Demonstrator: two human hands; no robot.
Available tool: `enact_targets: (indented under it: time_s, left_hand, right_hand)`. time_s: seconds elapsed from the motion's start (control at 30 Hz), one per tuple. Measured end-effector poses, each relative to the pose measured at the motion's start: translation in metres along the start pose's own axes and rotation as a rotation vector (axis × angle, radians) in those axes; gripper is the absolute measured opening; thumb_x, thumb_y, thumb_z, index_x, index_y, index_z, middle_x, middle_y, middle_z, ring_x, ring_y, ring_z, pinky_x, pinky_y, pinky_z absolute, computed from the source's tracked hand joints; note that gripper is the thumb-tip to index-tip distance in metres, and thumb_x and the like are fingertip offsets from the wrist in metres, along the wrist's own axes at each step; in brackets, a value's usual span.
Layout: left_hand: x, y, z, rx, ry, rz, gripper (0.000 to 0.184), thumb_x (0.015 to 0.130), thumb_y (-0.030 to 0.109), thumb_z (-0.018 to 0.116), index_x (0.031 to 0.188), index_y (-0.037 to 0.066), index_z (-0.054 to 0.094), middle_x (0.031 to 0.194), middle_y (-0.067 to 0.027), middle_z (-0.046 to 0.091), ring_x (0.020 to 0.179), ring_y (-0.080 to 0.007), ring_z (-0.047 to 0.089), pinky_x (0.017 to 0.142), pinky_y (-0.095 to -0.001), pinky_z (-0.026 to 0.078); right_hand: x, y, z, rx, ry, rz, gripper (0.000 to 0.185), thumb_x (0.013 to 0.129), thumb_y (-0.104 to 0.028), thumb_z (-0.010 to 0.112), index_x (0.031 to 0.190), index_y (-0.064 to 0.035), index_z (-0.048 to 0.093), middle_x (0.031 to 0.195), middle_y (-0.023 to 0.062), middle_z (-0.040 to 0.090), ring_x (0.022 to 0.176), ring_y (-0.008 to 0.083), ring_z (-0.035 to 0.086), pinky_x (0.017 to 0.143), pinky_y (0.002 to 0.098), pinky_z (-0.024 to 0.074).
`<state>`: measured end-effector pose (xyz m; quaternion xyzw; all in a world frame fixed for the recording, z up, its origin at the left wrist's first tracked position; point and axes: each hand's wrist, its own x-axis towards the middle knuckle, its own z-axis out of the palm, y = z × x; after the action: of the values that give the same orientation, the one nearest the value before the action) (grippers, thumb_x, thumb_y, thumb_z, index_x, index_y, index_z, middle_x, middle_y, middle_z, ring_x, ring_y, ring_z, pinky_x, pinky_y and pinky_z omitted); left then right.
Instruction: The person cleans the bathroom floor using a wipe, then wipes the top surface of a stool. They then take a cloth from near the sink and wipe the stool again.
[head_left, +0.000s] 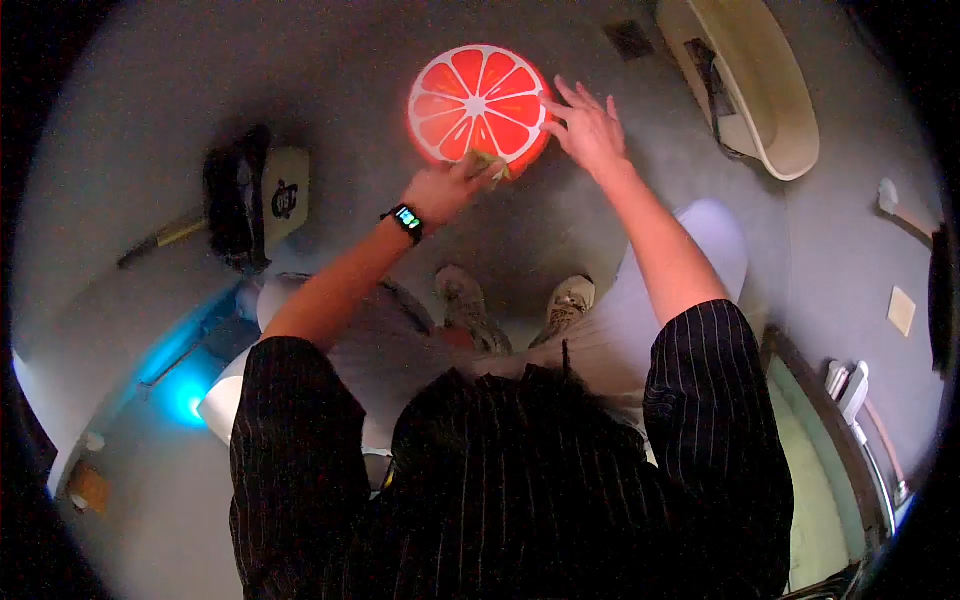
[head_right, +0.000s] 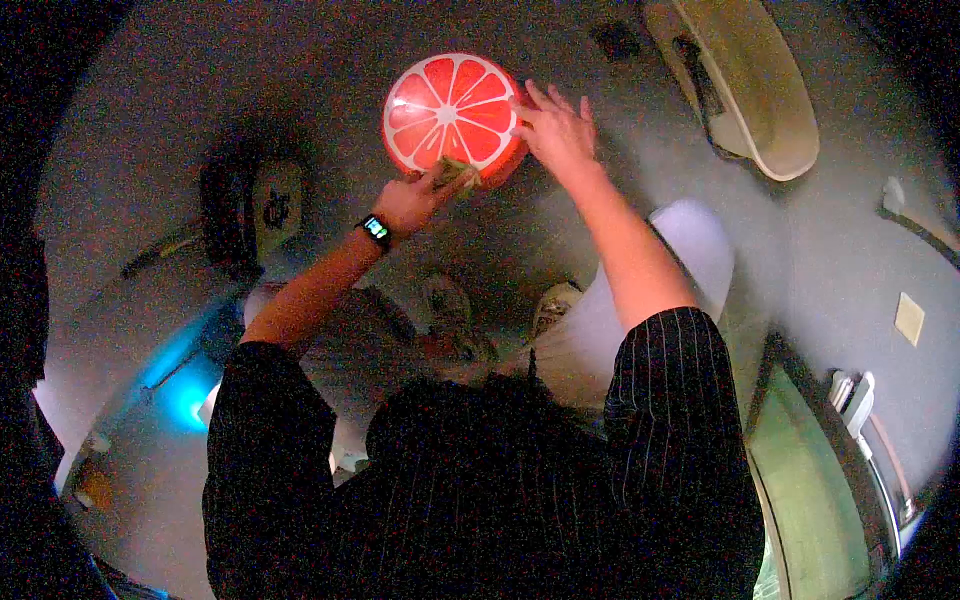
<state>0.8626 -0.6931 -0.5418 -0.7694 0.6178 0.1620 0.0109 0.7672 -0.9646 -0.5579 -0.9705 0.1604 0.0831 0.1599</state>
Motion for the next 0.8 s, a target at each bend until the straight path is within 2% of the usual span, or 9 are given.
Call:
enact_targets:
  time_s: [0.2,0.3,0.37,0.43,0.57,0.67,0.7,0.77,0.8]
  left_hand:
    - [0.049,0.029,0.0,0.0,-0.061,-0.038,0.065,0.091,0.013,0.056,0.15,0.037,0.044,0.137,-0.0062,0.049,0.091,-0.0303,0.07,0.065,-0.0408,0.061]
    - [0.025,0.011,0.01,-0.026,0.017,-0.005,0.061,0.089,0.014,0.058,0.146,0.034,0.049,0.143,-0.0064,0.046,0.093,-0.0324,0.069,0.068,-0.0423,0.061]
    - [-0.013,-0.023,0.011,-0.022,-0.062,-0.045,0.056,0.093,0.017,0.056,0.146,0.034,0.048,0.146,-0.0086,0.046,0.092,-0.0339,0.07,0.071,-0.0456,0.061]
    - [-0.027,-0.056,0.005,-0.086,-0.094,-0.326,0.045,0.1,0.025,0.049,0.145,0.028,0.046,0.146,-0.0138,0.048,0.09,-0.0361,0.071,0.073,-0.048,0.06]
    - [0.0,-0.079,0.004,-0.127,-0.026,-0.507,0.041,0.105,0.03,0.041,0.145,0.026,0.042,0.148,-0.0152,0.047,0.086,-0.0379,0.071,0.072,-0.0496,0.059]
    - [0.01,-0.023,0.017,-0.215,-0.143,-0.592,0.038,0.106,0.028,0.036,0.142,0.019,0.046,0.124,-0.018,0.065,0.088,-0.0404,0.071,0.071,-0.0528,0.058]
    - [0.007,-0.033,0.019,-0.215,-0.134,-0.597,0.038,0.106,0.028,0.036,0.142,0.019,0.046,0.124,-0.018,0.065,0.088,-0.0404,0.071,0.071,-0.0528,0.058]
    - [-0.015,-0.049,0.031,-0.074,0.104,-0.249,0.039,0.105,0.027,0.039,0.141,0.014,0.046,0.124,-0.0211,0.065,0.092,-0.0407,0.07,0.071,-0.0532,0.058]
    - [-0.007,-0.052,0.008,-0.215,-0.027,-0.443,0.04,0.104,0.026,0.042,0.142,0.016,0.046,0.131,-0.0202,0.06,0.093,-0.0396,0.07,0.07,-0.0522,0.059]
  right_hand:
    - [0.003,-0.008,-0.004,-0.047,-0.038,-0.014,0.05,0.094,-0.048,0.062,0.142,-0.0345,0.059,0.16,-0.0029,0.041,0.146,0.0249,0.04,0.119,0.0617,0.0274]
    - [0.005,-0.005,-0.007,-0.058,-0.095,0.002,0.049,0.094,-0.047,0.063,0.142,-0.0354,0.058,0.16,-0.002,0.04,0.146,0.0244,0.04,0.119,0.0618,0.0273]
    - [0.004,-0.003,-0.001,-0.039,-0.074,-0.007,0.052,0.095,-0.047,0.062,0.145,-0.0357,0.053,0.16,-0.0003,0.041,0.145,0.026,0.042,0.119,0.0648,0.0252]
    - [0.005,0.0,-0.001,-0.008,-0.058,-0.022,0.051,0.095,-0.047,0.062,0.144,-0.0358,0.055,0.161,0.0004,0.04,0.145,0.0258,0.042,0.119,0.0637,0.0256]
    - [0.005,-0.004,-0.003,-0.039,-0.075,-0.03,0.051,0.094,-0.048,0.062,0.144,-0.0364,0.056,0.161,0.0015,0.039,0.146,0.0259,0.04,0.119,0.0629,0.026]
    - [0.007,-0.005,-0.009,-0.117,-0.072,-0.064,0.052,0.094,-0.047,0.063,0.144,-0.0354,0.056,0.16,0.003,0.04,0.146,0.0264,0.04,0.119,0.0632,0.0265]
    - [0.009,-0.004,-0.008,-0.107,-0.082,-0.06,0.052,0.094,-0.047,0.063,0.144,-0.0348,0.056,0.16,0.0036,0.041,0.146,0.0269,0.041,0.119,0.0634,0.0271]
    - [0.003,-0.005,-0.003,-0.092,-0.112,-0.061,0.052,0.094,-0.046,0.064,0.144,-0.0342,0.056,0.16,0.0042,0.041,0.145,0.0274,0.041,0.118,0.0635,0.0277]
    - [0.004,-0.005,-0.003,-0.083,-0.092,-0.065,0.051,0.093,-0.046,0.064,0.143,-0.034,0.057,0.159,0.005,0.042,0.145,0.0277,0.042,0.118,0.0635,0.0283]
